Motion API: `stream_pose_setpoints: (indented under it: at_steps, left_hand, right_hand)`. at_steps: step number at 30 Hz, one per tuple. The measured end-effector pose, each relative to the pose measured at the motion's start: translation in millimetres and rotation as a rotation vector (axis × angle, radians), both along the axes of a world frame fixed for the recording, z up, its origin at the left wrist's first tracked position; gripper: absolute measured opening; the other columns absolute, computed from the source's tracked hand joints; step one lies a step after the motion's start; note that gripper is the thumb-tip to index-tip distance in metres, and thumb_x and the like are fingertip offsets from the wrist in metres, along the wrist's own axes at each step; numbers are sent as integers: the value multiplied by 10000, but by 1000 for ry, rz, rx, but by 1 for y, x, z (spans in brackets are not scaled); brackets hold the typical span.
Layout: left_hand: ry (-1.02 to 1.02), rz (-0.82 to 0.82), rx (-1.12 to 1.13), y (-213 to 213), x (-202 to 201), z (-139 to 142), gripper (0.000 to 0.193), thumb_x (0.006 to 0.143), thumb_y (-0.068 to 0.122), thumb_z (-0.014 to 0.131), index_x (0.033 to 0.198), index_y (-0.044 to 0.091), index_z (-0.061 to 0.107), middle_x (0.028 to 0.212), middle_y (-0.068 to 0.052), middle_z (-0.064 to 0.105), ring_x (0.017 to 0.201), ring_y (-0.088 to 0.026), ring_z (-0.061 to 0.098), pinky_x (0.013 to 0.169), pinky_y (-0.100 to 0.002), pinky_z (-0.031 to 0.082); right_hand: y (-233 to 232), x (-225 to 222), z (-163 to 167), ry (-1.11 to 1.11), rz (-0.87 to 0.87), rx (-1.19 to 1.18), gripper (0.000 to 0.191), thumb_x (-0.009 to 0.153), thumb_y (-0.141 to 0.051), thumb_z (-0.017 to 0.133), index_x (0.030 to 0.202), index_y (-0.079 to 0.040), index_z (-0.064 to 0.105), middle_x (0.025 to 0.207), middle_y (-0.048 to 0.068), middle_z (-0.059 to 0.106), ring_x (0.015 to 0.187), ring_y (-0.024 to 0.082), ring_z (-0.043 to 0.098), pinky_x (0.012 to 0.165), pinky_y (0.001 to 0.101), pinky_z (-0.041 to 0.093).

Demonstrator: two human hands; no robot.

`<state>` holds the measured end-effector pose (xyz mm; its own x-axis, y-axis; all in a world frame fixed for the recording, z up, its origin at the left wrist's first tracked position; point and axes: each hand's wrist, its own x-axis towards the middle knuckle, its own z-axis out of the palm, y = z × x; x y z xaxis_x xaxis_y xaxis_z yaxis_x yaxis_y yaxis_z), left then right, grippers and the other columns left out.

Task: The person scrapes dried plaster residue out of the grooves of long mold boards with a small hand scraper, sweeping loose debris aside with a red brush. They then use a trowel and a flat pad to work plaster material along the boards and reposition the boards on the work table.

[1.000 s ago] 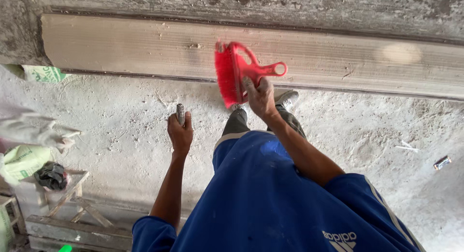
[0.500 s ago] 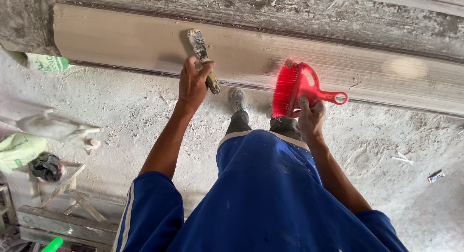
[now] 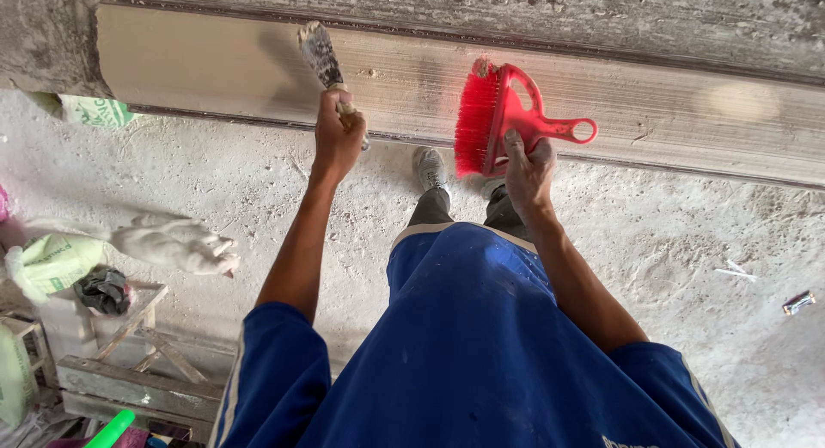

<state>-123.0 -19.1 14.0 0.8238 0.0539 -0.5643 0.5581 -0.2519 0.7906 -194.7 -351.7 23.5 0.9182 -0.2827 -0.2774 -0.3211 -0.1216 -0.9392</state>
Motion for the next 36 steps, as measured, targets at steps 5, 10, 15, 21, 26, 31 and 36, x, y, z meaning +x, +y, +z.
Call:
stream_pose_setpoints:
  at_steps: [5,10,15,21,26,31,36]
  left_hand:
    - [-250,152,157,-9,-6,-16,570,1004,112,497,1488,-31,234,1204,-281,578,842,-220,676,612,-301,640]
    - [-566,-168,515,-13,-19,-32,405,1138,165,499,1467,-56,414,1240,-245,642,1019,-270,713,807,-370,646]
    - [-464,-131,433,-5,-21,-34,457,1083,168,519,1440,-97,414,1163,-245,669,928,-282,738,716,-367,677]
    - [-535,126,490,-32,-28,-33,377,1099,114,534,1432,-49,468,1137,-197,690,895,-218,746,697,-296,632]
    - [-254,-244,303,-32,-36,-26,463,1032,153,591,1468,37,489,794,-135,709,633,-216,681,538,-315,584]
    - [-587,-176,389,-30,-40,-25,385,1067,149,614,1423,28,530,1076,-140,713,794,-144,732,676,-302,633]
    - [-311,-123,157,-45,-45,-33,449,1054,245,595,1444,66,463,865,-93,743,726,-111,719,694,-251,633]
  right_hand:
    - [2,-2,-5,30,-44,46,256,1047,-237,674,1012,16,651,877,33,669,749,85,600,619,263,539]
    - [-2,-7,-4,42,-75,-6,258,1048,-222,692,982,21,640,863,42,671,748,89,600,625,270,543]
    - [-4,-2,7,21,-88,38,231,1042,-212,661,1023,18,650,892,37,688,773,87,626,654,258,554]
    - [-5,3,19,27,-98,-22,241,1078,-205,673,1036,30,639,907,61,671,782,104,614,659,285,562]
    - [-11,3,20,46,-104,111,238,1046,-233,651,1017,-1,613,871,50,658,704,114,640,583,302,601]
    - [-8,3,16,-3,-63,-74,260,1137,-204,683,1027,27,636,910,75,678,798,120,612,671,299,545]
    - [4,1,15,-25,-102,179,166,1080,-205,591,1069,-40,608,840,43,665,655,120,622,531,273,531]
